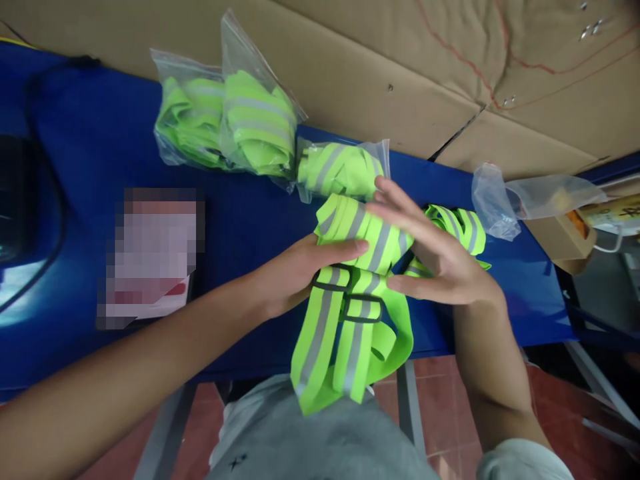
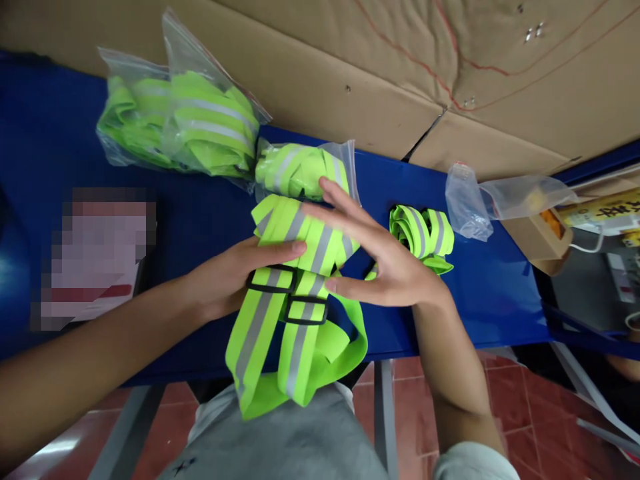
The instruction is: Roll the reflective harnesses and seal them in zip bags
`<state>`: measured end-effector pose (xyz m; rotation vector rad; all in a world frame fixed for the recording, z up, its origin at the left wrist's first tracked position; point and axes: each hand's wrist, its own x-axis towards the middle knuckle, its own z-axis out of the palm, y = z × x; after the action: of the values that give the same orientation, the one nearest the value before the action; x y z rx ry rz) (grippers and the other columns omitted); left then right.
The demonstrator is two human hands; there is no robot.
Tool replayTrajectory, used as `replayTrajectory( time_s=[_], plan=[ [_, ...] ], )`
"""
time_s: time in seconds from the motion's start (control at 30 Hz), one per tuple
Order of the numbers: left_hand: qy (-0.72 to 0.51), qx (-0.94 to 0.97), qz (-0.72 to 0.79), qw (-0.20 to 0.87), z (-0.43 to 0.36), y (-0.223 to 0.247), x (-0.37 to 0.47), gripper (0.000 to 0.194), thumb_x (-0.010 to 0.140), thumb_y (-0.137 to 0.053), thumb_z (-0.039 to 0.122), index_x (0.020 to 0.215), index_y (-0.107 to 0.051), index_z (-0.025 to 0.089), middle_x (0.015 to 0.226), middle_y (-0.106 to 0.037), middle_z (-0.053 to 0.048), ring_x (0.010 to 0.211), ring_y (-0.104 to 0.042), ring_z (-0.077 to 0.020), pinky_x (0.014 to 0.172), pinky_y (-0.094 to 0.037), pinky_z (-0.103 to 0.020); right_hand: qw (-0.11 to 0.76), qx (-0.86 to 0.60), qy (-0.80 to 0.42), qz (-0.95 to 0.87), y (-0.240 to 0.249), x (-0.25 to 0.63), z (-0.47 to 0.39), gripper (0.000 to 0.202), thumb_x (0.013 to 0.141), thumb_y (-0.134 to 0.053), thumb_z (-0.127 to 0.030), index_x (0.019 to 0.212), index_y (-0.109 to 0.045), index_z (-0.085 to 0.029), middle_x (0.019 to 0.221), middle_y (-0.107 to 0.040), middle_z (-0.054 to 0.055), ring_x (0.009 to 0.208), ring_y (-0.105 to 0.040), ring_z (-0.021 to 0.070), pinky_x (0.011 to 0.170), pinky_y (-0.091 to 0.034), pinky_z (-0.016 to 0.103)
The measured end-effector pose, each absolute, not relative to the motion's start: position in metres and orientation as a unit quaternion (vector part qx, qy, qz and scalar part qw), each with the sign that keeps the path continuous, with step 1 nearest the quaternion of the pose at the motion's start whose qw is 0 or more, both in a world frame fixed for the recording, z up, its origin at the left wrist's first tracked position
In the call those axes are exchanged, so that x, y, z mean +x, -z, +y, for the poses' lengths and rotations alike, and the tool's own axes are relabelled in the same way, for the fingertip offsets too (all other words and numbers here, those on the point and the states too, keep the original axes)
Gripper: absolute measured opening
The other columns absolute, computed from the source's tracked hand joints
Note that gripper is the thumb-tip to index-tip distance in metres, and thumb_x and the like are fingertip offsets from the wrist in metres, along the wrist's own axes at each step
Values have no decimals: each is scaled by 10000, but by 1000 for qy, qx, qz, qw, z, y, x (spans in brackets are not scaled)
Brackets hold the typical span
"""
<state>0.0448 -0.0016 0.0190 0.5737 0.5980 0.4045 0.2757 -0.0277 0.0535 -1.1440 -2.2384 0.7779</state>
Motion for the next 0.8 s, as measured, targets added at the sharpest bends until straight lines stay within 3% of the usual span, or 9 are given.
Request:
replayTrajectory(
  time_s=[0.1, 0.17, 0.23, 0.43, 0.57, 0.7, 0.8],
  plan=[
    [-214, 309, 307, 874, -5, -20, 47, 433, 811, -860, 360, 1185, -745, 176, 1032, -810, -75, 829, -756, -210, 765, -607, -292, 294, -450, -324, -778, -50, 274, -25, 791, 831, -822, -531, 1525, -504, -325, 1632, -477, 58, 1486, -496, 310, 1175, -493, 498],
    [-224, 312, 315, 868, -7, -20, 48, 423, 791, -876, 357, 1146, -748, 166, 1042, -807, -82, 836, -753, -217, 765, -603, -295, 293, -489, -330, -753, -46, 268, -24, 672, 820, -841, -510, 1406, -606, -279, 1426, -667, 60, 1302, -653, 285, 1079, -566, 450],
    [-230, 291, 295, 881, -8, -18, 49, 457, 780, -880, 369, 1165, -737, 168, 1050, -804, -89, 884, -759, -247, 773, -604, -312, 311, -520, -321, -728, -42, 261, -25, 540, 813, -856, -474, 1268, -676, -244, 1219, -754, 36, 1118, -729, 252, 979, -609, 401],
    [-229, 238, 213, 919, -10, -14, 48, 727, 666, -913, 544, 1252, -708, 164, 1095, -792, -114, 1019, -752, -339, 834, -609, -386, 405, -548, -235, -693, -34, 249, -34, 461, 806, -869, -393, 1213, -695, -262, 1146, -753, 18, 1025, -734, 241, 897, -629, 386],
    [-205, 239, 221, 923, -16, -14, 50, 742, 635, -938, 303, 1316, -660, 198, 1106, -791, -93, 992, -756, -311, 794, -598, -356, 444, -578, -258, -634, -28, 250, -37, 464, 840, -835, -422, 1248, -656, -294, 1049, -752, -4, 863, -741, 211, 723, -638, 341],
    [-227, 238, 272, 904, -19, -10, 53, 762, 602, -921, 143, 1305, -639, 220, 1072, -783, -38, 895, -750, -230, 830, -592, -341, 466, -573, -339, -583, -22, 248, -36, 458, 860, -805, -459, 1245, -641, -275, 1065, -765, 16, 869, -763, 234, 735, -658, 373],
    [-228, 222, 267, 910, -20, -8, 54, 516, 635, -891, 149, 1117, -709, 182, 963, -781, -31, 815, -738, -205, 814, -593, -337, 488, -570, -375, -545, -19, 240, -37, 433, 895, -767, -459, 1254, -631, -259, 1099, -773, 43, 925, -773, 254, 777, -666, 394]
  ],
)
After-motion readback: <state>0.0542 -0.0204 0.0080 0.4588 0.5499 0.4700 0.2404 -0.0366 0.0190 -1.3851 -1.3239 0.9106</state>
